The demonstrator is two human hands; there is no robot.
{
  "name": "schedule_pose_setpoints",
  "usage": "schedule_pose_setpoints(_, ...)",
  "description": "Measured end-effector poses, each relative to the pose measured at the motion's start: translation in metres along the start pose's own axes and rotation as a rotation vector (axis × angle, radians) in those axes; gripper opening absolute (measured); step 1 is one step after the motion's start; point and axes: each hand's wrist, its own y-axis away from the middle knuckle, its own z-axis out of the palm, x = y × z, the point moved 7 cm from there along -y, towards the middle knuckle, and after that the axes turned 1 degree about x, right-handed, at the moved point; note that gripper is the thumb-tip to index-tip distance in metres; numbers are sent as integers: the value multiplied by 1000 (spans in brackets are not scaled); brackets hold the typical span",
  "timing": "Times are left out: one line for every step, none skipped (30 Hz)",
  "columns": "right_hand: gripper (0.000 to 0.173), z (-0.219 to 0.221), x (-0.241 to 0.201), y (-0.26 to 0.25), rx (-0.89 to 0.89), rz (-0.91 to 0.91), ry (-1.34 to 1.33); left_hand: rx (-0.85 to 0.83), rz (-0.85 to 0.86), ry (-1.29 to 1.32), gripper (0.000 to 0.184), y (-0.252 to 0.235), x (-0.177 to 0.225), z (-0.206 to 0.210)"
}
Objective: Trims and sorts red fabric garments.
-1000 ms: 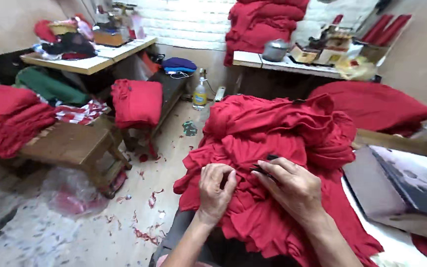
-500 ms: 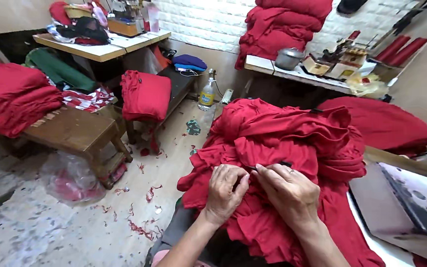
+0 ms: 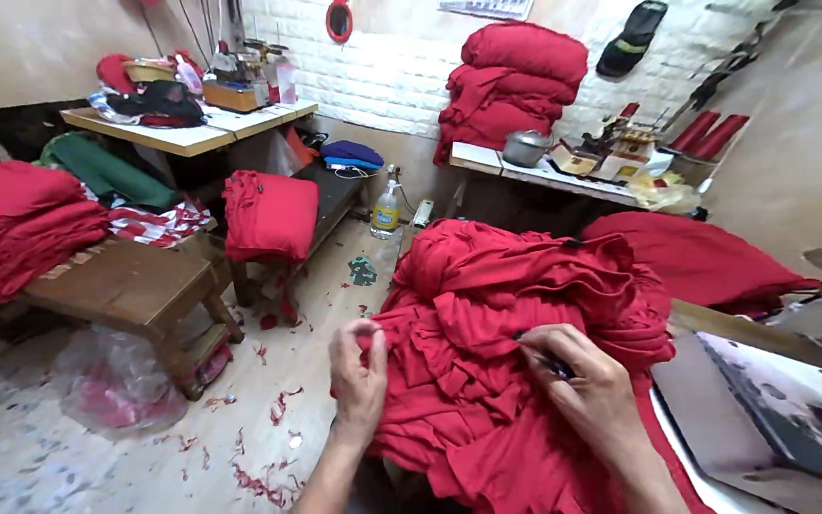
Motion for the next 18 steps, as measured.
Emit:
schedule_pose_setpoints(18, 1, -1, -3, 20, 25, -37, -37, -21, -18, 25, -1, 4, 7)
schedule_pose_setpoints(18, 2, -1, -5, 37, 62, -72, -87, -60, -28, 29, -3, 3, 15)
schedule_pose_setpoints(18, 5, 2, -6, 48, 102, -100, -167, -109, -26, 37, -5, 0, 22)
schedule_pose_setpoints(19, 9, 5, -5, 56, 139, -124, -271, -138, -18, 47, -5, -5, 30)
schedule_pose_setpoints(19, 14, 9, -4, 54, 173, -135, -359, -137, -2, 47, -6, -8, 36)
schedule_pose_setpoints(19, 20, 14, -1, 46, 206, -138, -400, -122, 38, 37, -8, -10, 39)
schedule_pose_setpoints(20, 24, 18, 2, 43, 229, -140, -396, -134, 92, 26, -10, -15, 38)
schedule_pose_setpoints(21, 26, 21, 4, 44, 238, -149, -364, -181, 118, 21, -13, -24, 32)
schedule_pose_setpoints(21, 25, 22, 6, 47, 243, -166, -314, -249, 123, 20, -15, -36, 20)
schedule_pose_setpoints(21, 25, 23, 7, 54, 243, -195, -255, -330, 107, 20, -15, -53, 4)
schedule_pose_setpoints(20, 25, 23, 9, 59, 244, -228, -211, -425, 69, 22, -13, -71, -15)
schedule_pose_setpoints(20, 26, 23, 10, 57, 242, -258, -181, -512, -7, 25, -11, -91, -36)
schedule_pose_setpoints(21, 26, 24, 11, 52, 240, -279, -157, -581, -116, 29, -7, -109, -58)
schedule_pose_setpoints(22, 27, 25, 12, 45, 235, -290, -131, -627, -231, 38, -3, -123, -79)
schedule_pose_setpoints(23, 27, 26, 12, 46, 226, -290, -119, -669, -333, 50, 2, -133, -96)
schedule_pose_setpoints(24, 27, 26, 11, 52, 215, -287, -125, -706, -401, 61, 6, -137, -105)
schedule_pose_setpoints(23, 27, 25, 11, 59, 208, -284, -142, -723, -422, 65, 9, -135, -108)
schedule_pose_setpoints(22, 27, 25, 10, 67, 206, -286, -175, -723, -396, 63, 11, -128, -103)
